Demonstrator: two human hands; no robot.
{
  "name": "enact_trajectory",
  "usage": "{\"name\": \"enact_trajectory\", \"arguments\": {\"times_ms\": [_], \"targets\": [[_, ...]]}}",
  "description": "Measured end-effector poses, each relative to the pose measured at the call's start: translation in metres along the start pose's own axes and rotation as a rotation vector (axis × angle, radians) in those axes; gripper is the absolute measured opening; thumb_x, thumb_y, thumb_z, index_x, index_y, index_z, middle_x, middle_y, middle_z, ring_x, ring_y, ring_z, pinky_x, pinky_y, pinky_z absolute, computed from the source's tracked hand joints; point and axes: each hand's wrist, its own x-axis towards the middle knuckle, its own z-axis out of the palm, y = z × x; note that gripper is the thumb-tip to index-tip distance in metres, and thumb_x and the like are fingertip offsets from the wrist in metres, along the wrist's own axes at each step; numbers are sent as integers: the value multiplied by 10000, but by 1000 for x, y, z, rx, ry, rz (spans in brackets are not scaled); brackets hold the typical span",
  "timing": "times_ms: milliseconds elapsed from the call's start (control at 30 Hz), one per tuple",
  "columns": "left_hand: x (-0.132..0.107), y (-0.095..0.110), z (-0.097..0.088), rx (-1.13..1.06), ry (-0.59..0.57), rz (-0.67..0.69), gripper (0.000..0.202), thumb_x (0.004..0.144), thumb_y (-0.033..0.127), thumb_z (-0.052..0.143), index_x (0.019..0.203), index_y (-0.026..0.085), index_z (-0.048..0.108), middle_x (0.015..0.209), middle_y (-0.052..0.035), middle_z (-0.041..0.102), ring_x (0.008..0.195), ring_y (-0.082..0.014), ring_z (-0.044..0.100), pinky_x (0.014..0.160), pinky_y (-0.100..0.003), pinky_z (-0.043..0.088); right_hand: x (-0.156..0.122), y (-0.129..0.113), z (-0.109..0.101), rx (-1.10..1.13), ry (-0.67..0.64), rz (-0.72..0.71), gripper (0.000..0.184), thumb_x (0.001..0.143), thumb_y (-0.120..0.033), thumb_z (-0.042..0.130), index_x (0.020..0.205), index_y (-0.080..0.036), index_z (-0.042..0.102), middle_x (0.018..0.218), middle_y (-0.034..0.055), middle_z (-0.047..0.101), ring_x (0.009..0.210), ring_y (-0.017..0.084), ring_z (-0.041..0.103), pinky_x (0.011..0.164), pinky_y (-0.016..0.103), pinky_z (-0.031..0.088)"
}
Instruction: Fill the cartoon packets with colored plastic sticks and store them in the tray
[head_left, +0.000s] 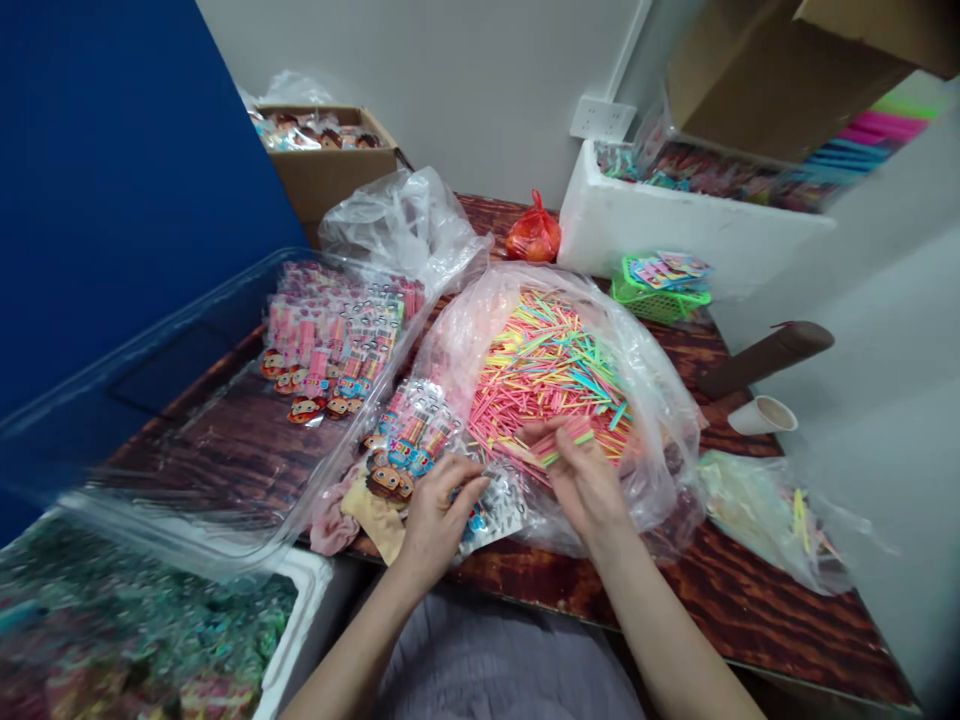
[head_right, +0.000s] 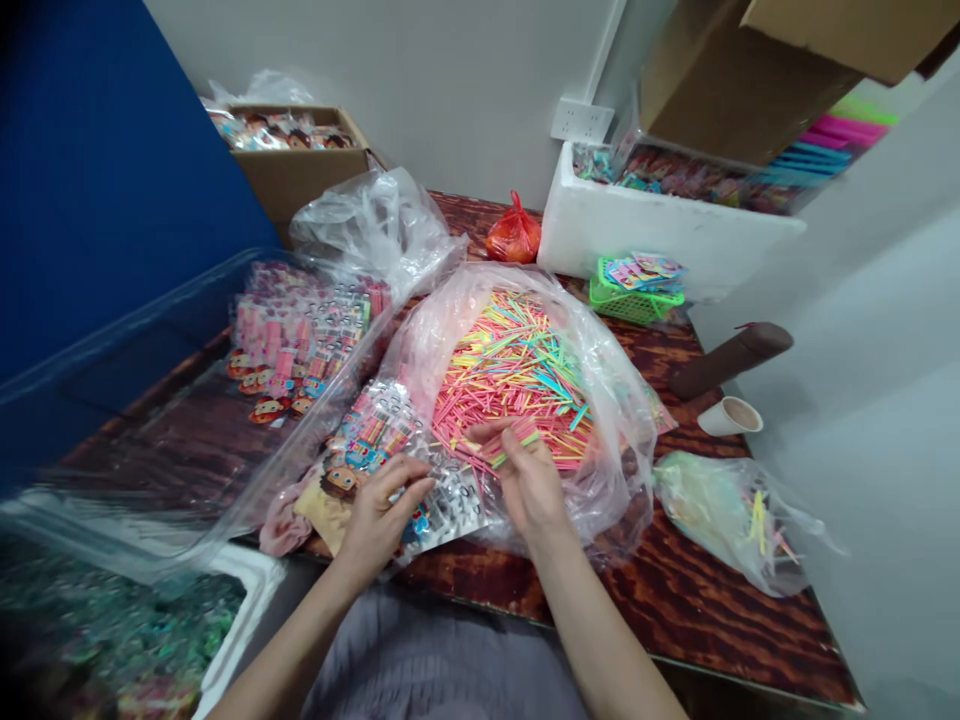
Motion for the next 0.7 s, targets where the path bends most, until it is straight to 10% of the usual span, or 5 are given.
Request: {"name": "enact_trajectory", "arguments": {"times_ms": [233, 700], "targets": [[2, 0, 8, -158, 44, -76, 113, 881, 261, 596, 839, 189, 671, 835, -12, 632, 805, -154, 594, 730, -248, 449, 11, -16, 39, 488, -22, 237, 137, 779, -361, 735, 822, -244, 679, 860, 9, 757, 1049, 243, 673, 1006, 460, 464], [0, 4, 11, -209, 62, -33, 82, 869, 232, 617, 834, 185, 674, 842, -19, 642, 825, -157, 597, 748, -256, 450, -6, -13, 33, 545, 196, 359, 74, 746, -252, 731, 768, -194, 690, 777, 43, 775, 906, 241, 727, 969, 425, 496]]}}
